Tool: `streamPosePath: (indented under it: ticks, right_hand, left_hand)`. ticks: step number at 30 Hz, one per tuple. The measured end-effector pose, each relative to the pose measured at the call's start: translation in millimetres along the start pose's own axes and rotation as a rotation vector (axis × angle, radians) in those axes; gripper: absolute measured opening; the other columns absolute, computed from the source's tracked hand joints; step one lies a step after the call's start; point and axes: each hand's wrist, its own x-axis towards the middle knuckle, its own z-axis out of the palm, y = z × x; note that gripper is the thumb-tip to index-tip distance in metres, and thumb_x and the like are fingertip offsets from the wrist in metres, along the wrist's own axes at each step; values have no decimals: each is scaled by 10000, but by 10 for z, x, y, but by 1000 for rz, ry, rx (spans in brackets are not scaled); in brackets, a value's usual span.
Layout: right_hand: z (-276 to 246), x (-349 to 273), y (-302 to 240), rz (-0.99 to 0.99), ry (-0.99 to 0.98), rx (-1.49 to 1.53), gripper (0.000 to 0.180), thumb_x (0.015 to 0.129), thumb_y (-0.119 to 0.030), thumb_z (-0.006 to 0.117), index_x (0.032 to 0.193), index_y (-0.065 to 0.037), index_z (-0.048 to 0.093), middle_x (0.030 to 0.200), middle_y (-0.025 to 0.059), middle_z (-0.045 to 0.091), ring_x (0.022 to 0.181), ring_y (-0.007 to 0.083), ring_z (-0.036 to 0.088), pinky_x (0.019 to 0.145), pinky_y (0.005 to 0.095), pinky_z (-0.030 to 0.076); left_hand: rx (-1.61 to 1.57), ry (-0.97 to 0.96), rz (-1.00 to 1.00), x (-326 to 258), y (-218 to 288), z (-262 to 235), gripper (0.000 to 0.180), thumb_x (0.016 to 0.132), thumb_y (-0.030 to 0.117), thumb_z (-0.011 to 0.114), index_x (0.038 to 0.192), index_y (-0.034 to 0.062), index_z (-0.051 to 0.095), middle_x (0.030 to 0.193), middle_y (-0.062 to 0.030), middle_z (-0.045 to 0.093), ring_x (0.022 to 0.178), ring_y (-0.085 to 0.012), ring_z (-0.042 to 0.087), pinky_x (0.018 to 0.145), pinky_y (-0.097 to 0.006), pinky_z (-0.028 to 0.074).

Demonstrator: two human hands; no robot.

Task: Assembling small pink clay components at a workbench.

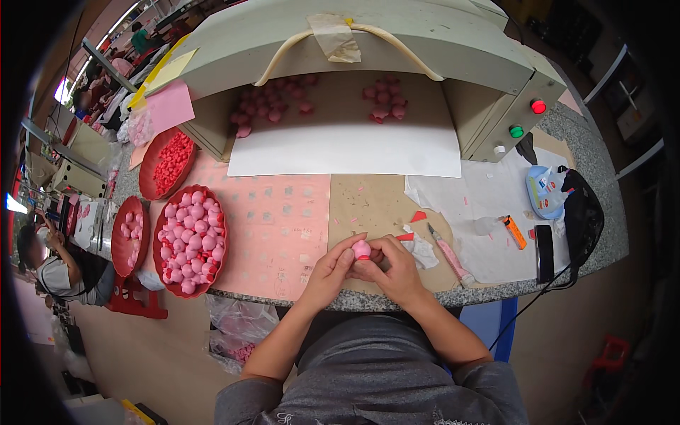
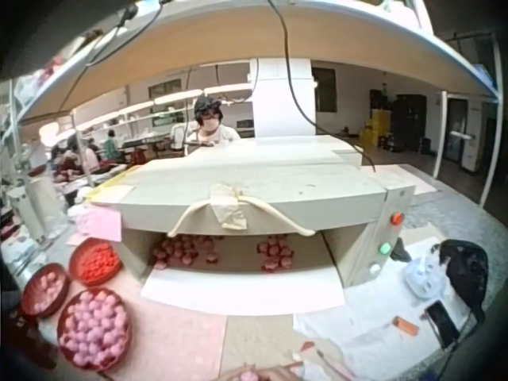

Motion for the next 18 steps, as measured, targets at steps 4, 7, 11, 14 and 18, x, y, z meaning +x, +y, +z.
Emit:
streamPosePath:
  ticks: [4, 7, 11, 14, 18]
  right_hand:
    - [10, -3, -7, 22, 11, 18, 278, 793, -163, 719, 971, 4, 587, 852, 72, 553, 690, 140, 563, 630, 265, 468]
    - [15, -5, 5, 19, 13, 30, 286, 789, -169, 724, 975, 1, 587, 851, 72, 553, 688, 143, 564, 630, 266, 469]
    - [15, 0, -14, -2, 19, -23, 317, 779, -163, 729, 1011, -3, 583, 880, 77, 555, 731, 142, 567, 632, 265, 471]
    - [40, 3, -44, -32, 84, 27, 348, 778, -164, 728, 1056, -16, 579, 942, 88, 549, 794, 170, 570, 658, 277, 482]
    - [22, 8, -10, -61, -2, 46, 405, 790, -149, 711, 1148, -36, 558, 1048, 103, 520, 917, 213, 566, 737, 294, 495]
  left_hand:
    - [17, -1, 28, 4, -24, -5, 398, 1010, 246, 367, 1346, 36, 413, 1177, -101, 544, 1038, -153, 563, 855, -280, 496]
    - [11, -8, 34, 4, -6, 7, 399, 1010, 248, 367, 1348, 42, 411, 1179, -103, 544, 1045, -156, 561, 862, -281, 492]
    - [7, -8, 22, 2, 6, 8, 399, 1009, 242, 373, 1349, 35, 405, 1188, -103, 543, 1063, -161, 556, 883, -281, 479]
    - [31, 6, 34, 15, -51, -30, 404, 1005, 239, 388, 1346, 21, 403, 1197, -100, 543, 1074, -160, 552, 896, -277, 469]
    - [60, -32, 8, 13, -50, -52, 427, 1001, 246, 396, 1360, 15, 371, 1250, -109, 510, 1118, -187, 534, 933, -312, 451]
